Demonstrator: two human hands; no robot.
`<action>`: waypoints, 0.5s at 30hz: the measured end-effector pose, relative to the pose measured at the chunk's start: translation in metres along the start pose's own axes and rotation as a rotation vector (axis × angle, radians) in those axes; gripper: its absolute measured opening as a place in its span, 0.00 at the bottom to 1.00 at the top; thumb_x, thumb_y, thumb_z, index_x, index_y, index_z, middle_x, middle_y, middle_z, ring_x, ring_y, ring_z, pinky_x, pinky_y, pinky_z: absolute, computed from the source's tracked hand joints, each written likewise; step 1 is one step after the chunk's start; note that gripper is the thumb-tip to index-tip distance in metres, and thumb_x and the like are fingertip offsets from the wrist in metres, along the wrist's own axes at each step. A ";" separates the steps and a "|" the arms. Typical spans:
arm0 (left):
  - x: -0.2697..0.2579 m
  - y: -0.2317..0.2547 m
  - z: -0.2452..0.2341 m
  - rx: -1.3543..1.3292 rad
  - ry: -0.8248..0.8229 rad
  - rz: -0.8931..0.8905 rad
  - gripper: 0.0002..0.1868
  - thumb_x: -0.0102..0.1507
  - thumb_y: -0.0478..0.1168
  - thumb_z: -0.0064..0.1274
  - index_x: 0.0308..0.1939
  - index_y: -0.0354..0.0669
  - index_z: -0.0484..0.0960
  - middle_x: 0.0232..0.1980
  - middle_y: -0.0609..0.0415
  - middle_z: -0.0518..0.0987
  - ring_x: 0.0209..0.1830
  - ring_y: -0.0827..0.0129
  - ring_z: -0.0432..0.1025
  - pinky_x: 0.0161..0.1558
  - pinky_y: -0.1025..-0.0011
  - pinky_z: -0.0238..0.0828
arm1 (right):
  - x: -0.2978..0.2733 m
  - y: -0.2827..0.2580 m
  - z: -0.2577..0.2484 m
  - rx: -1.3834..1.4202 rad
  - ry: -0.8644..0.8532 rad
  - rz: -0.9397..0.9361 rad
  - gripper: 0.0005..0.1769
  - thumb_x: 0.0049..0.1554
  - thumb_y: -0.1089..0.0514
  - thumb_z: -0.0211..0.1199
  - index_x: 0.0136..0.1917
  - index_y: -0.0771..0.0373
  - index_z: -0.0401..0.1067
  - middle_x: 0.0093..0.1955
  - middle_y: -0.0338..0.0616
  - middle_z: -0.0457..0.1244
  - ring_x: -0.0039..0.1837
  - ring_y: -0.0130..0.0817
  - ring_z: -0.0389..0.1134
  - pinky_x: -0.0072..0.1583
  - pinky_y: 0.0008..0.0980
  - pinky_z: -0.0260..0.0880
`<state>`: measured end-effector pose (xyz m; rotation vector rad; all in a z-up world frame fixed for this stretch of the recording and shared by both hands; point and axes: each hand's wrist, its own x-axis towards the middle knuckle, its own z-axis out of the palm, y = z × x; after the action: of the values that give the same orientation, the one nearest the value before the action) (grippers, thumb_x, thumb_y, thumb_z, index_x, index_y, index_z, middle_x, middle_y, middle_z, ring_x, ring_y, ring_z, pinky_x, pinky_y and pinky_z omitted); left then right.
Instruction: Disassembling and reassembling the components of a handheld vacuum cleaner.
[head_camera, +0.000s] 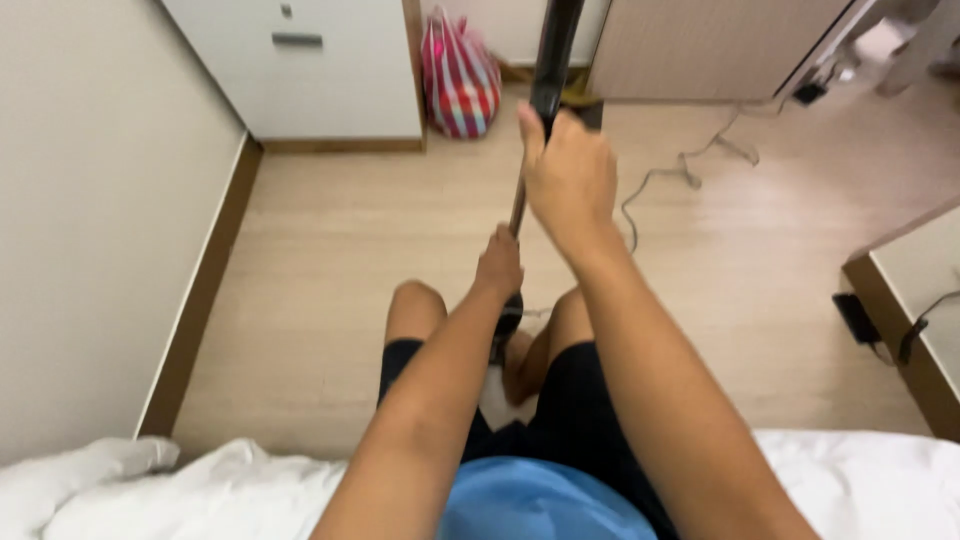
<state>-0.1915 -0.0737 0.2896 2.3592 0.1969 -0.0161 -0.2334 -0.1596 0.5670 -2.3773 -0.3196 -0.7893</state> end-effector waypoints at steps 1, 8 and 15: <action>-0.006 0.007 -0.008 -0.001 -0.010 -0.013 0.31 0.64 0.36 0.60 0.64 0.36 0.58 0.64 0.33 0.70 0.60 0.35 0.70 0.59 0.51 0.71 | -0.001 -0.001 0.000 -0.001 -0.015 0.007 0.28 0.66 0.40 0.56 0.37 0.65 0.75 0.30 0.62 0.65 0.36 0.63 0.69 0.39 0.55 0.68; -0.006 0.019 -0.021 0.156 -0.057 -0.039 0.31 0.58 0.31 0.62 0.59 0.33 0.60 0.60 0.34 0.73 0.59 0.39 0.72 0.56 0.56 0.74 | -0.001 0.003 -0.002 0.008 -0.069 0.007 0.28 0.66 0.40 0.59 0.40 0.69 0.74 0.29 0.60 0.65 0.33 0.59 0.70 0.38 0.51 0.69; 0.002 0.005 -0.005 0.082 0.019 0.052 0.34 0.56 0.26 0.59 0.60 0.30 0.56 0.61 0.28 0.69 0.56 0.34 0.72 0.54 0.55 0.74 | -0.001 0.012 -0.001 -0.122 0.102 -0.142 0.30 0.65 0.40 0.65 0.36 0.69 0.74 0.28 0.59 0.64 0.31 0.57 0.68 0.35 0.49 0.68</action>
<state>-0.1886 -0.0732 0.2967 2.4464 0.1471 0.0236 -0.2298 -0.1699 0.5611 -2.4370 -0.4124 -1.0192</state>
